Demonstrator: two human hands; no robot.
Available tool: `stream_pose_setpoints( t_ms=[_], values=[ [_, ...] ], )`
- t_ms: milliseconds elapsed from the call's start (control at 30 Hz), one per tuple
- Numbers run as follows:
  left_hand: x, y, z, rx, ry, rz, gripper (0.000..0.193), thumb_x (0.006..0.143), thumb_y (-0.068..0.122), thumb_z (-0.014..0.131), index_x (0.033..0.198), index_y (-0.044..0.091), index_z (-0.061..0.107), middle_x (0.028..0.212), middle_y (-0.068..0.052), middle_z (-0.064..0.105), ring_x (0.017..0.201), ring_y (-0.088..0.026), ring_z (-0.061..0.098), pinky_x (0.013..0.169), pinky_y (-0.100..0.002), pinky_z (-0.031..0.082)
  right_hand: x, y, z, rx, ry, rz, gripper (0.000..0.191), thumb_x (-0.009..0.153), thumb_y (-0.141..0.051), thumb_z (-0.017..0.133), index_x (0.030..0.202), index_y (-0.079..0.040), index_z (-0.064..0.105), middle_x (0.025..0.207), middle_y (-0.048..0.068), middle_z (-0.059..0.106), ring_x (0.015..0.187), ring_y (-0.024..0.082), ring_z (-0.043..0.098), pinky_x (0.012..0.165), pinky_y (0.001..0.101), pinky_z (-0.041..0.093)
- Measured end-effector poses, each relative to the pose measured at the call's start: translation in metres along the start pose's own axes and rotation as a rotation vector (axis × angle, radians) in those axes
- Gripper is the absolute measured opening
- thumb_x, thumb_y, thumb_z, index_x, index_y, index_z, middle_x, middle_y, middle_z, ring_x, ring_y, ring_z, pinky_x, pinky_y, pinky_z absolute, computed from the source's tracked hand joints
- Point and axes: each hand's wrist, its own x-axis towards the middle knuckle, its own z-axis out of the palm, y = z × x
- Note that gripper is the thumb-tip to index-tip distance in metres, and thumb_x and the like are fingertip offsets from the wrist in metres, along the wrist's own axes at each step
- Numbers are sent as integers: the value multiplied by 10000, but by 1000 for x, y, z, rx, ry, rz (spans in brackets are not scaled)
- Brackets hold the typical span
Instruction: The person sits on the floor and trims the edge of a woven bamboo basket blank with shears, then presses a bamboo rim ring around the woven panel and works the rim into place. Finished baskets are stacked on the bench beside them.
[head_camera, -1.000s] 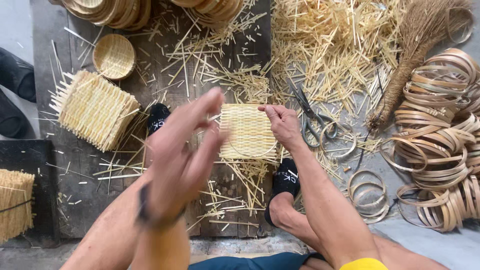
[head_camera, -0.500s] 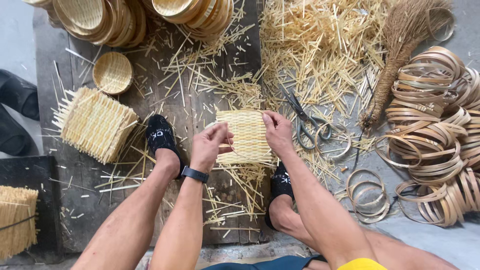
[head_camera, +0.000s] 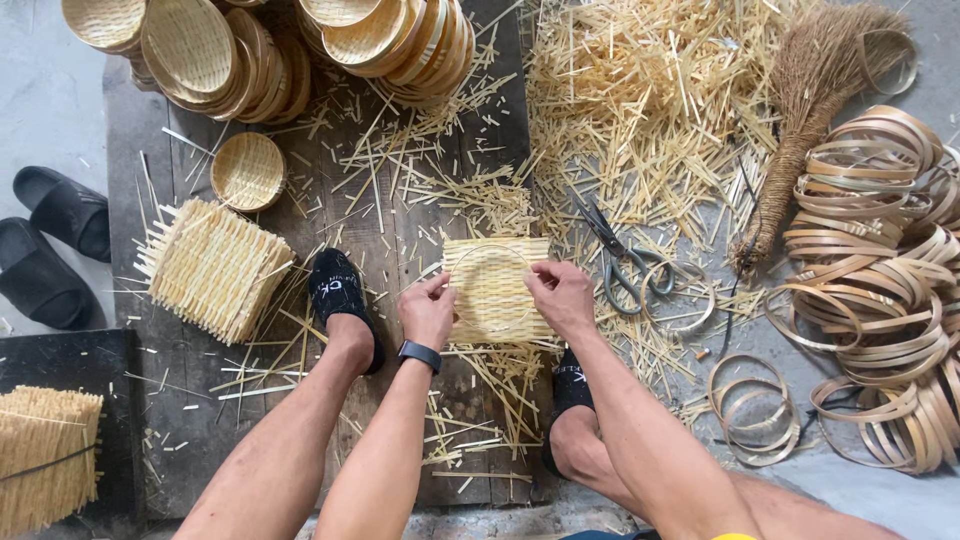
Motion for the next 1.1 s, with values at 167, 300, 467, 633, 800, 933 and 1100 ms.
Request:
stream_pose_setpoints(
  t_ms=[167,300,467,633,800,933,1100],
  values=[
    [3,-5,4,123,33,91,247,765,128,828,1011,124,809,897,-124,767,767,-235,738,746,-337,574,9,18,12,22,-20,122,255,850,-177,776,1103,-157,791,1049,72,767,880,170,723,835,327,605],
    [1,4,5,139,10,-12,216,780,132,825,996,120,812,881,-120,779,779,-221,753,767,-325,579,11,12,14,-4,-1,166,241,840,-153,796,1081,-162,801,1057,69,788,894,177,737,882,316,584],
    [-1,16,4,232,29,-88,211,763,131,836,973,143,817,882,-101,782,785,-225,742,774,-337,571,7,1,7,-3,-20,211,239,831,-153,796,1070,-171,799,1026,53,791,846,171,747,825,313,615],
    [-1,13,3,229,8,-56,194,796,146,766,982,155,819,934,-110,779,846,-254,756,806,-345,585,3,-1,6,8,-17,240,211,796,-180,831,1006,-156,832,961,62,812,834,172,751,863,311,598],
    [7,17,-5,329,-36,-1,170,795,249,812,934,152,826,929,-130,769,868,-293,742,831,-369,581,1,-12,3,-82,-11,205,194,763,-220,818,954,-191,842,954,29,801,853,176,744,851,336,584],
    [14,32,-15,166,-82,-151,221,676,187,892,883,125,844,891,-122,798,841,-234,775,838,-326,597,-2,-30,-9,-13,36,132,202,709,-220,856,902,-163,842,944,73,809,862,215,770,842,324,598],
    [23,42,-27,176,-176,-236,252,637,184,923,875,142,850,890,-77,812,842,-195,773,835,-313,595,-4,-45,-23,-10,41,126,267,668,-208,901,929,-170,857,960,56,814,853,197,768,850,308,592]
  ],
)
